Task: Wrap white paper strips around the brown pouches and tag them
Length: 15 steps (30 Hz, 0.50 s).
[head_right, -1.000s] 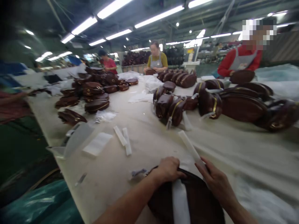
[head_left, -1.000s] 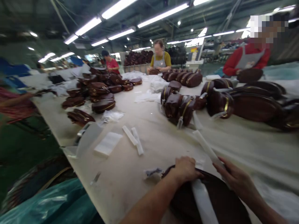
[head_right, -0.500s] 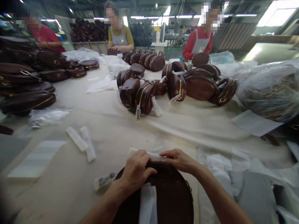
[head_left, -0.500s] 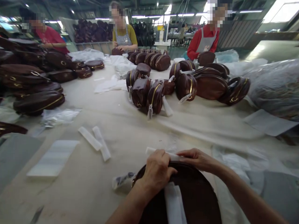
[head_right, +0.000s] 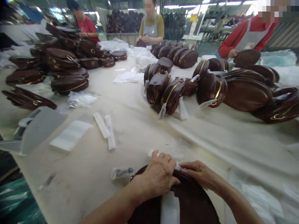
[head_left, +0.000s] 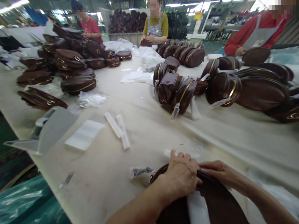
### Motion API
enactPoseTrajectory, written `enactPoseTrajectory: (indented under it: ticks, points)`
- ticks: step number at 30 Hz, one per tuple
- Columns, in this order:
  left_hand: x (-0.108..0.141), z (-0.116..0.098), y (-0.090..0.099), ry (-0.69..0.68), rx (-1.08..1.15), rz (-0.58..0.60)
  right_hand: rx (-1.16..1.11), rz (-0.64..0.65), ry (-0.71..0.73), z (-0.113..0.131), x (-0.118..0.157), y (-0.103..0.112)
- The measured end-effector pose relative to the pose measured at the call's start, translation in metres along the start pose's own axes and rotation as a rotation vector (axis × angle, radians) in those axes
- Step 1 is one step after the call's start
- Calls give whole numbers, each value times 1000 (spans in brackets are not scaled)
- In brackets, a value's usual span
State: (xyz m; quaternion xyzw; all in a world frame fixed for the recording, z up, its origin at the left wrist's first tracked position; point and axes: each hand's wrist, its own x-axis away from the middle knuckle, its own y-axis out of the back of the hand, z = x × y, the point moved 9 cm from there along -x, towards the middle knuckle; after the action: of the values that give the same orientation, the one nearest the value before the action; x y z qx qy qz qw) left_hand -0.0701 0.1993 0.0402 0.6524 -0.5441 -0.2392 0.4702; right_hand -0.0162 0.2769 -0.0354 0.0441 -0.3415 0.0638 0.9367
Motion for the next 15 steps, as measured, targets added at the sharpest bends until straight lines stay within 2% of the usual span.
enactPoseTrajectory:
  ticks: [8,12,15]
  points:
    - [-1,14,-1,68,29,41,-113,-134,-9,3,4,6]
    - [-1,13,-1,51,53,40,-238,-141,21,1,8,7]
    - [-1,13,-2,38,48,39,-242,-130,72,5,11,9]
